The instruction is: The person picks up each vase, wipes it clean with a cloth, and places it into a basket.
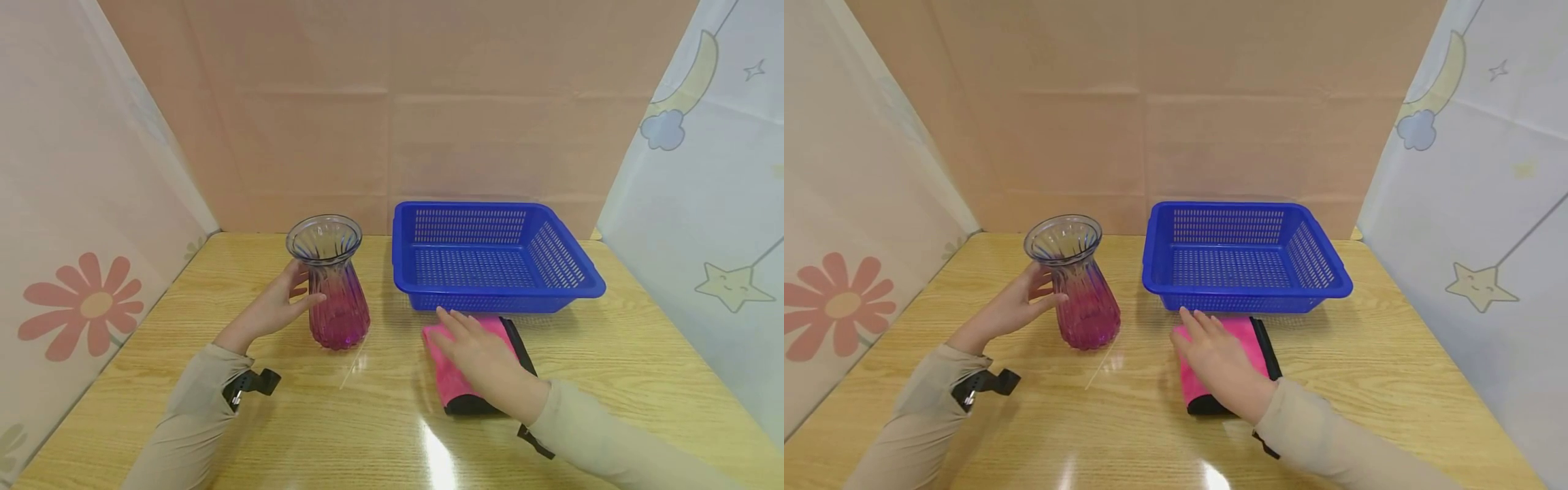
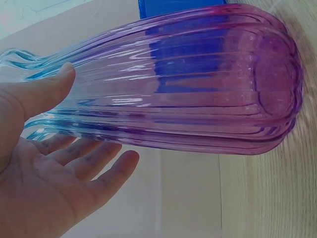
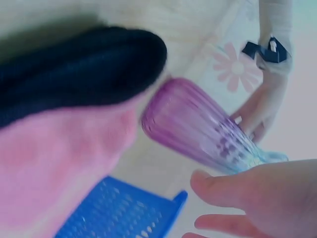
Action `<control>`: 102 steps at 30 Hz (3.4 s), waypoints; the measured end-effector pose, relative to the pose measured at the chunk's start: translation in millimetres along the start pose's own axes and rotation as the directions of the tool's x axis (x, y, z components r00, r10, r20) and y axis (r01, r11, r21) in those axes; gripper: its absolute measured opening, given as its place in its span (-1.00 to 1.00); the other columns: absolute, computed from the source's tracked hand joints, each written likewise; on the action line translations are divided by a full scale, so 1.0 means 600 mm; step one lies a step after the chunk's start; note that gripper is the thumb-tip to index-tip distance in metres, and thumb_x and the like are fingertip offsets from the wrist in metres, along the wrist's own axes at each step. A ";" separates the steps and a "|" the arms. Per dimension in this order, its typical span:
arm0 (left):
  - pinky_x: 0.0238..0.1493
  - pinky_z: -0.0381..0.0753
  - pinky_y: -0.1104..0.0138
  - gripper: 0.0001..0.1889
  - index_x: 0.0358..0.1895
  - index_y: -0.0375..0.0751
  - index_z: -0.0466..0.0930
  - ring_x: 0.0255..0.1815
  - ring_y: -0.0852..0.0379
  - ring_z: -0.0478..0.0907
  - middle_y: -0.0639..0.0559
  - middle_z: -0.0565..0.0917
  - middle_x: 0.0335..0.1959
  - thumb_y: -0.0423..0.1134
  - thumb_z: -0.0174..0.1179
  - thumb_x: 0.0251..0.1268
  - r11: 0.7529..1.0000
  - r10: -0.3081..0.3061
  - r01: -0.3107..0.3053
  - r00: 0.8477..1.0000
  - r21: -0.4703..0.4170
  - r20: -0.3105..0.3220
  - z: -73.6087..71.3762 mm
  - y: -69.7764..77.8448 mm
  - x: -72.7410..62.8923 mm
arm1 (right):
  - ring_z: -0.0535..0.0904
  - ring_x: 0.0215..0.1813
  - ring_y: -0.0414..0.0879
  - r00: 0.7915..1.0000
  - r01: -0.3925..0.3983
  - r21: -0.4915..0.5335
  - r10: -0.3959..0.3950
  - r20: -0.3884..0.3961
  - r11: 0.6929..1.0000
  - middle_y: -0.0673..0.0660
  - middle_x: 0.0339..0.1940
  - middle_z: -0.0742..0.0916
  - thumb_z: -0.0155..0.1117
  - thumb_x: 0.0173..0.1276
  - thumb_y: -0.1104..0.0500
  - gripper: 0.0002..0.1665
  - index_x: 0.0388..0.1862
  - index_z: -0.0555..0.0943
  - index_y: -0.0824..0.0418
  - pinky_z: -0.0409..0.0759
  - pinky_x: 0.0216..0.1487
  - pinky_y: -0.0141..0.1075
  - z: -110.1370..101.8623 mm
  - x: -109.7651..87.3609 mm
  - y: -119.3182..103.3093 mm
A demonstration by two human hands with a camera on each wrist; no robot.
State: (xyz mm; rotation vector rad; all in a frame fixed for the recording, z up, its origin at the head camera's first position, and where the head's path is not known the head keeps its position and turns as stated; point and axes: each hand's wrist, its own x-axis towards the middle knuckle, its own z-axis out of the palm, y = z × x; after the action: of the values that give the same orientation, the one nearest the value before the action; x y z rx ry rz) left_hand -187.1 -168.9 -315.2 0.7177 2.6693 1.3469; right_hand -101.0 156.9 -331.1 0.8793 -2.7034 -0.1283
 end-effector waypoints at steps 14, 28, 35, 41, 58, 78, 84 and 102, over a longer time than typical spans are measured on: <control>0.37 0.32 -0.21 -0.20 0.49 -0.42 -0.20 0.43 -0.47 0.15 -0.47 0.09 0.46 -0.32 0.12 0.38 1.000 0.005 -0.005 1.000 0.000 0.007 -0.001 -0.002 0.001 | 0.64 0.09 0.24 0.955 -0.125 -0.008 0.118 -0.271 0.992 0.34 0.13 0.66 0.39 0.15 0.30 -0.44 0.17 0.54 0.30 0.68 0.06 0.00 -0.014 -0.003 0.073; 0.37 0.32 -0.23 -0.21 0.49 -0.42 -0.19 0.44 -0.48 0.13 -0.47 0.09 0.46 -0.30 0.12 0.39 1.000 0.007 -0.007 1.000 0.003 0.003 0.002 -0.010 0.002 | 0.59 0.06 0.42 0.941 -0.306 0.020 0.306 -0.144 0.952 0.53 0.12 0.60 0.30 0.21 0.36 -0.49 0.17 0.50 0.43 0.65 -0.01 0.16 0.010 -0.033 0.137; 0.37 0.30 -0.23 -0.21 0.49 -0.40 -0.20 0.43 -0.48 0.13 -0.47 0.09 0.46 -0.29 0.11 0.40 1.000 0.007 -0.007 1.000 0.000 0.008 0.002 -0.011 0.002 | 0.59 0.06 0.41 0.940 -0.322 -0.002 0.320 -0.115 0.947 0.52 0.09 0.62 0.25 0.24 0.38 -0.53 0.15 0.51 0.45 0.61 0.12 0.11 0.019 -0.040 0.146; 0.36 0.30 -0.25 -0.11 0.53 -0.31 -0.32 0.41 -0.49 0.18 -0.50 0.09 0.46 -0.20 0.14 0.39 0.999 -0.035 0.035 0.999 -0.004 0.022 0.005 -0.019 -0.001 | 0.61 0.07 0.37 0.937 -0.331 -0.014 0.327 -0.125 0.944 0.48 0.06 0.65 0.22 0.27 0.39 -0.57 0.14 0.53 0.43 0.60 0.15 0.08 0.023 -0.041 0.148; 0.36 0.39 -0.15 0.07 0.50 -0.20 -0.13 0.40 -0.34 0.27 -0.37 0.27 0.39 -0.16 0.46 0.02 0.997 -0.072 0.073 0.984 0.000 -0.161 0.050 -0.026 0.000 | 0.65 0.01 0.33 0.913 -0.350 -0.040 0.331 -0.238 0.936 0.42 0.00 0.71 0.25 0.21 0.42 -0.59 0.08 0.59 0.37 0.71 -0.14 0.06 0.036 -0.041 0.146; 0.34 0.42 -0.12 0.04 0.52 -0.13 -0.07 0.39 -0.32 0.30 -0.31 0.30 0.40 -0.14 0.46 0.03 0.995 -0.097 0.093 0.967 -0.028 -0.236 0.066 -0.032 -0.004 | 0.67 -0.04 0.32 0.910 -0.319 -0.058 0.288 -0.299 0.946 0.41 -0.05 0.72 0.33 0.06 0.47 -0.53 0.04 0.61 0.39 0.72 -0.21 0.04 0.042 -0.042 0.147; 0.32 0.45 -0.12 0.04 0.52 -0.18 -0.05 0.37 -0.32 0.34 -0.33 0.33 0.38 -0.16 0.46 0.02 0.995 -0.104 0.099 0.963 -0.032 -0.250 0.066 -0.031 -0.005 | 0.67 -0.03 0.31 0.911 -0.325 -0.056 0.296 -0.285 0.944 0.41 -0.04 0.72 0.34 0.06 0.47 -0.52 0.04 0.61 0.38 0.72 -0.21 0.04 0.042 -0.043 0.147; 0.30 0.48 -0.11 0.02 0.50 -0.21 0.01 0.35 -0.32 0.36 -0.32 0.35 0.38 -0.20 0.48 -0.01 0.995 -0.102 0.094 0.954 -0.043 -0.283 0.068 -0.027 -0.005 | 0.66 0.00 0.32 0.916 -0.330 -0.052 0.307 -0.260 0.942 0.41 -0.01 0.71 0.43 0.03 0.40 -0.46 0.07 0.60 0.37 0.72 -0.15 0.05 0.041 -0.042 0.147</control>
State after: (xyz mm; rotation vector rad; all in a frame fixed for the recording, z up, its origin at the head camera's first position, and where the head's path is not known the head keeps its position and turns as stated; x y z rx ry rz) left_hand -179.9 -148.5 -353.3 0.4070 2.8482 1.5659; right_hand -138.9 243.0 -345.6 0.3860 -2.5370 -0.0688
